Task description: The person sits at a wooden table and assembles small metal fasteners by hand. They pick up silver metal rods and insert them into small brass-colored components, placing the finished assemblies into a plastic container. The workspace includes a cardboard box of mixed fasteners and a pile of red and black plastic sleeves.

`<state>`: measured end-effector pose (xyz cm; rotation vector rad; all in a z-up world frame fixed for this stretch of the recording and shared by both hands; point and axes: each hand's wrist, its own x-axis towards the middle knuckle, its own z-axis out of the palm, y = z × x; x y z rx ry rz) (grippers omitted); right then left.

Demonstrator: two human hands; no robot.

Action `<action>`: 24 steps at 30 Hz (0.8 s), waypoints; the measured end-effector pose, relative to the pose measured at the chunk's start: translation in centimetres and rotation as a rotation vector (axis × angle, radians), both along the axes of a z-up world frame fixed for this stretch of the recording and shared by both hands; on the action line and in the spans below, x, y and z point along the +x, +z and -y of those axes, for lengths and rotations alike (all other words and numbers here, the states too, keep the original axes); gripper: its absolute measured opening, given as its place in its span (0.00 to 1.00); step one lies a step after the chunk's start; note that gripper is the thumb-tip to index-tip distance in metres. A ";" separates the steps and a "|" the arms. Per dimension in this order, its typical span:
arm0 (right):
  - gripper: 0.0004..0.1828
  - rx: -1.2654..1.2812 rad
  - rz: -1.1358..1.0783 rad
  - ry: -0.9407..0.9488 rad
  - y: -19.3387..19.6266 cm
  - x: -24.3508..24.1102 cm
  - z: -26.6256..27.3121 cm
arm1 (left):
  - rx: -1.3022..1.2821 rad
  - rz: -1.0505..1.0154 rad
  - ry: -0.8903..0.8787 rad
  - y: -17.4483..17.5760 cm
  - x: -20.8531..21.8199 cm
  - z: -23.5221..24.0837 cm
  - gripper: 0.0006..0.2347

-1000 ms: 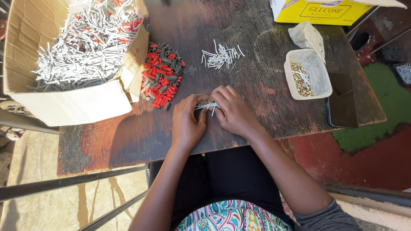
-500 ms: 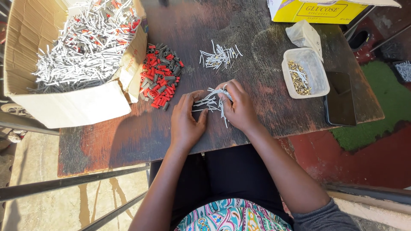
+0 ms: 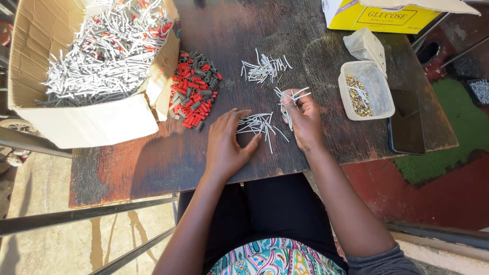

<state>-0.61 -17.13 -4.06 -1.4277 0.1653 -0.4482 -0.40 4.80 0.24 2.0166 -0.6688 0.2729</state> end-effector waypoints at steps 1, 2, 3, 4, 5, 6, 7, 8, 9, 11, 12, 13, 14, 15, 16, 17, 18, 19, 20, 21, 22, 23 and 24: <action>0.05 -0.001 0.002 0.001 0.4 0.2 0.1 | -0.001 0.002 0.001 0.0 0.1 0.1 0.23; 0.07 0.099 -0.024 -0.003 0.7 0.2 0.2 | 0.014 -0.006 -0.030 0.0 0.1 0.3 0.25; 0.09 0.198 -0.050 -0.007 0.9 0.3 0.3 | 0.029 -0.014 -0.061 -0.1 0.0 0.4 0.27; 0.09 0.198 -0.052 -0.003 0.6 0.4 1.1 | 0.029 -0.015 -0.057 0.0 0.0 0.4 0.27; 0.08 0.341 -0.086 0.034 0.3 0.5 1.8 | 0.059 -0.020 -0.071 0.2 -0.1 0.3 0.29; 0.08 0.483 -0.119 0.070 0.1 0.7 2.6 | 0.087 -0.021 -0.085 0.3 -0.1 0.4 0.30; 0.08 0.481 -0.119 0.074 0.4 0.9 3.1 | 0.084 -0.021 -0.081 0.5 0.0 0.3 0.30; 0.08 0.642 -0.147 0.123 0.7 0.9 3.6 | 0.099 -0.023 -0.089 0.6 0.0 0.3 0.30; 0.07 0.804 -0.174 0.171 1.0 0.9 4.1 | 0.114 -0.025 -0.097 0.6 -0.1 0.4 0.31; 0.09 0.850 -0.170 0.171 2.0 0.6 4.7 | 0.116 -0.026 -0.101 0.6 -0.2 0.4 0.31; 0.10 0.896 -0.162 0.179 2.6 0.6 5.0 | 0.122 -0.021 -0.099 0.6 -0.1 0.4 0.31; 0.10 0.893 -0.159 0.175 3.5 0.4 5.3 | 0.118 -0.019 -0.103 0.6 -0.1 0.4 0.31; 0.09 0.923 -0.121 0.186 4.4 0.1 5.6 | 0.135 -0.013 -0.102 0.5 0.0 0.4 0.31; 0.08 0.953 -0.082 0.196 5.3 -0.1 5.8 | 0.152 -0.006 -0.100 0.4 0.0 0.4 0.32; 0.08 0.951 -0.080 0.191 5.9 -0.3 6.9 | 0.150 -0.006 -0.106 0.4 0.0 0.4 0.32; 0.08 0.930 -0.023 0.188 6.5 -0.6 7.9 | 0.156 -0.002 -0.102 0.3 -0.1 0.4 0.32; 0.09 0.906 0.035 0.188 7.2 -0.6 9.0 | 0.160 0.005 -0.097 0.3 0.0 0.4 0.32; 0.09 0.902 0.040 0.185 7.5 -0.9 10.2 | 0.157 0.009 -0.101 0.4 0.0 0.4 0.32; 0.06 0.772 0.088 0.077 7.8 -1.2 11.4 | 0.162 0.007 -0.100 0.5 0.0 0.4 0.32; 0.03 0.641 0.135 -0.030 8.1 -1.5 12.6 | 0.168 0.005 -0.099 0.5 -0.1 0.4 0.32; 0.03 0.638 0.135 -0.034 7.6 -1.3 13.1 | 0.165 0.004 -0.103 0.5 -0.1 0.4 0.32; 0.03 0.268 0.118 -0.245 7.0 -1.2 13.7 | 0.169 0.008 -0.098 0.4 -0.1 0.4 0.31; 0.04 -0.102 0.097 -0.450 6.4 -1.0 14.2 | 0.173 0.014 -0.091 0.4 0.0 0.4 0.31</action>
